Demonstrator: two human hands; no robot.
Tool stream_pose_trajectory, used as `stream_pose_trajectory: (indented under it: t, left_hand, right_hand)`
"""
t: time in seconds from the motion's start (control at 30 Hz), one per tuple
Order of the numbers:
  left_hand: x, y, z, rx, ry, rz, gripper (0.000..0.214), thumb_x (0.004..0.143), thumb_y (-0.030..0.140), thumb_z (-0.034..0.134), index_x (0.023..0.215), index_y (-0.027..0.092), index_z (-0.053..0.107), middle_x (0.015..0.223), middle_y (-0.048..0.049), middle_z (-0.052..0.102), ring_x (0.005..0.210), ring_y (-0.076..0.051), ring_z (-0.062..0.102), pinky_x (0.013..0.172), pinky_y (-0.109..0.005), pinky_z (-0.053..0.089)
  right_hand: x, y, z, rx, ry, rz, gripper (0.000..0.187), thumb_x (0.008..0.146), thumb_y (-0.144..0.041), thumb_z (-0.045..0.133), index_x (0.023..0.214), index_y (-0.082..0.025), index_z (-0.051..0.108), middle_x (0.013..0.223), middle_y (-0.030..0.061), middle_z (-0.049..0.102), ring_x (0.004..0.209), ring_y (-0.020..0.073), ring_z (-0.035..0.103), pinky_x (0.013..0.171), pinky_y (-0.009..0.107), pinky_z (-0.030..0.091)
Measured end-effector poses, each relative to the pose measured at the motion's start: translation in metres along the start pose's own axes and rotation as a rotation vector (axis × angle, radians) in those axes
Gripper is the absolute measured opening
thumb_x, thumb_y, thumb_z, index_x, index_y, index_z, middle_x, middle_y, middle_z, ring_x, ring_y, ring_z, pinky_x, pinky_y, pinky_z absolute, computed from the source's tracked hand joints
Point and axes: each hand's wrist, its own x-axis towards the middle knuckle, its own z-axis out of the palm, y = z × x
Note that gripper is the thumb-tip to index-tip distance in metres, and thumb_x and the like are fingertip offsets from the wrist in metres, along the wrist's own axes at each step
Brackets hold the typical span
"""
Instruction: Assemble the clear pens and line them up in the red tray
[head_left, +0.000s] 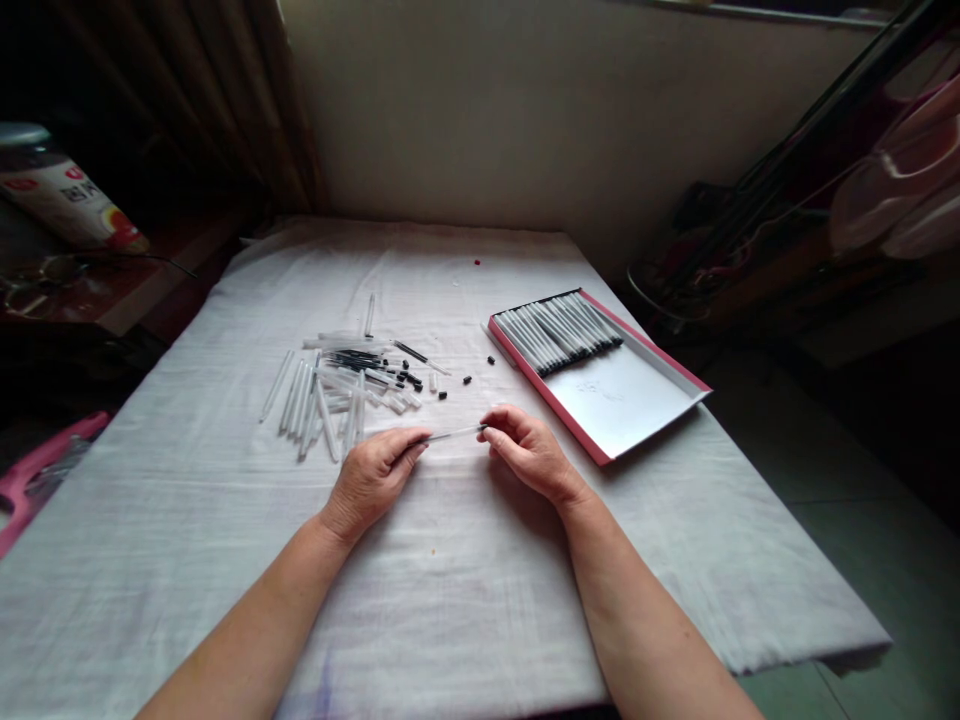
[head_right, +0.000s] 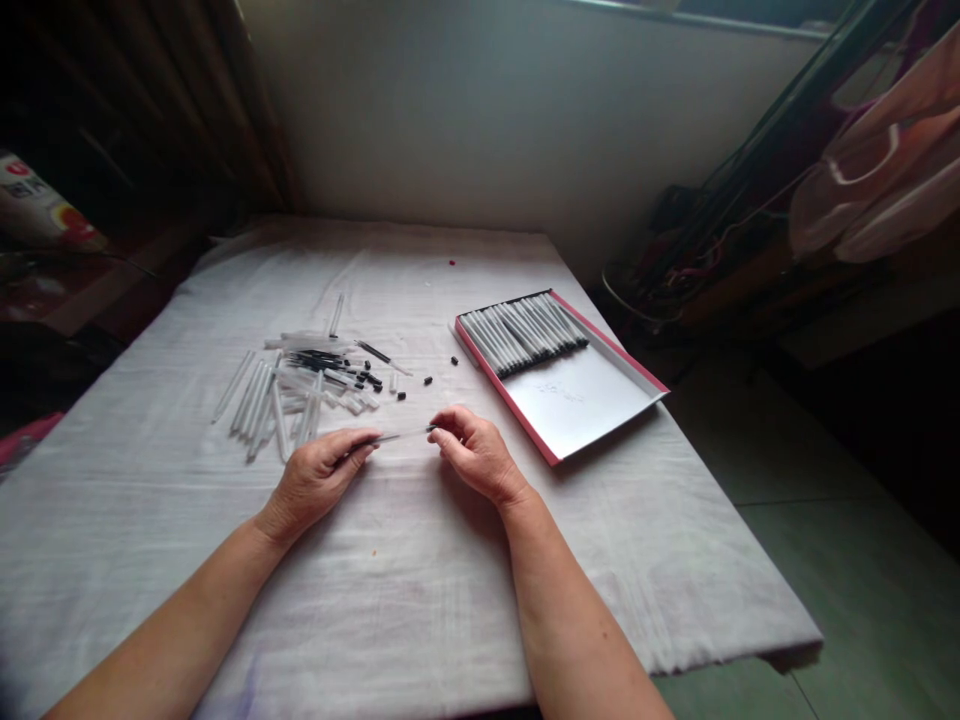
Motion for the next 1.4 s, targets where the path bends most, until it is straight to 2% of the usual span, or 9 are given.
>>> stream_pose_trajectory:
  t: [0.1,0.2,0.27,0.37,0.53,0.7,0.87,1.1,1.4]
  left_hand:
    - [0.0,0.0,0.0,-0.001,-0.002,-0.003,0.021,0.09,0.027,0.056,0.104,0.02,0.07,0.099,-0.0064,0.075,0.091,-0.019,0.071,0.085,-0.03,0.055]
    - [0.0,0.001,0.0,-0.004,0.001,-0.009,0.021,0.09,0.027,0.056,0.103,0.02,0.07,0.098,-0.0064,0.075,0.091,-0.019,0.071,0.085,-0.03,0.055]
    - [0.0,0.001,0.0,-0.005,-0.001,-0.007,0.021,0.09,0.027,0.056,0.103,0.019,0.07,0.098,-0.0065,0.075,0.091,-0.019,0.071,0.085,-0.03,0.055]
    - [0.0,0.001,0.0,-0.005,-0.003,-0.004,0.021,0.09,0.027,0.056,0.104,0.019,0.07,0.098,-0.0066,0.075,0.091,-0.019,0.07,0.085,-0.03,0.055]
    - [0.0,0.0,0.0,-0.011,-0.004,-0.012,0.021,0.089,0.027,0.056,0.104,0.02,0.07,0.099,-0.0065,0.075,0.091,-0.019,0.07,0.085,-0.03,0.055]
    - [-0.001,0.0,0.0,-0.012,-0.009,-0.022,0.022,0.089,0.027,0.055,0.104,0.02,0.07,0.099,-0.0068,0.075,0.092,-0.019,0.07,0.086,-0.03,0.054]
    - [0.001,0.003,-0.003,-0.008,-0.004,-0.079,0.028,0.088,0.033,0.055,0.108,0.019,0.068,0.103,-0.0083,0.074,0.093,-0.021,0.069,0.084,-0.03,0.054]
    - [0.003,0.005,-0.006,-0.076,-0.025,-0.206,0.031,0.091,0.04,0.047,0.086,0.018,0.068,0.062,-0.0004,0.065,0.058,-0.014,0.063,0.059,-0.023,0.049]
    - [0.003,0.005,-0.004,-0.114,0.058,-0.232,0.022,0.085,0.037,0.057,0.089,0.019,0.068,0.083,-0.0039,0.071,0.074,-0.016,0.065,0.068,-0.025,0.051]
  right_hand:
    - [0.0,-0.001,-0.001,-0.068,0.002,-0.002,0.017,0.087,-0.033,0.054,0.081,-0.019,0.06,0.075,0.0023,0.067,0.062,0.0128,0.06,0.06,0.024,0.047]
    - [0.0,-0.002,-0.002,0.014,-0.013,0.047,0.019,0.086,-0.036,0.056,0.094,-0.02,0.059,0.078,0.0022,0.067,0.055,0.0112,0.057,0.055,0.024,0.047]
    - [0.0,-0.001,-0.002,0.083,-0.024,0.055,0.023,0.084,-0.036,0.058,0.1,-0.02,0.057,0.081,0.0028,0.067,0.061,0.0127,0.06,0.056,0.024,0.048]
    - [0.0,-0.001,-0.002,0.056,-0.026,0.03,0.016,0.084,-0.034,0.057,0.092,-0.02,0.058,0.079,0.0028,0.066,0.068,0.0142,0.061,0.06,0.025,0.048]
    - [0.0,-0.001,-0.003,0.004,-0.021,0.036,0.016,0.087,-0.035,0.054,0.09,-0.019,0.058,0.077,0.0018,0.066,0.057,0.0112,0.057,0.056,0.025,0.046]
    - [0.0,0.003,-0.002,0.053,-0.023,0.012,0.014,0.083,-0.03,0.059,0.092,-0.02,0.059,0.083,0.0033,0.066,0.077,0.0165,0.065,0.06,0.025,0.049]
    - [0.002,0.001,-0.002,0.14,0.04,0.01,0.017,0.082,-0.034,0.06,0.091,-0.02,0.059,0.076,0.0022,0.065,0.067,0.0146,0.063,0.056,0.026,0.049]
    - [0.002,-0.006,-0.003,0.2,0.081,0.003,0.021,0.08,-0.038,0.063,0.089,-0.02,0.057,0.073,0.0016,0.063,0.064,0.0138,0.061,0.055,0.026,0.05]
    - [0.0,-0.009,-0.003,0.019,0.044,0.029,0.015,0.085,-0.034,0.054,0.083,-0.019,0.055,0.072,0.0008,0.064,0.055,0.0103,0.056,0.055,0.023,0.046]
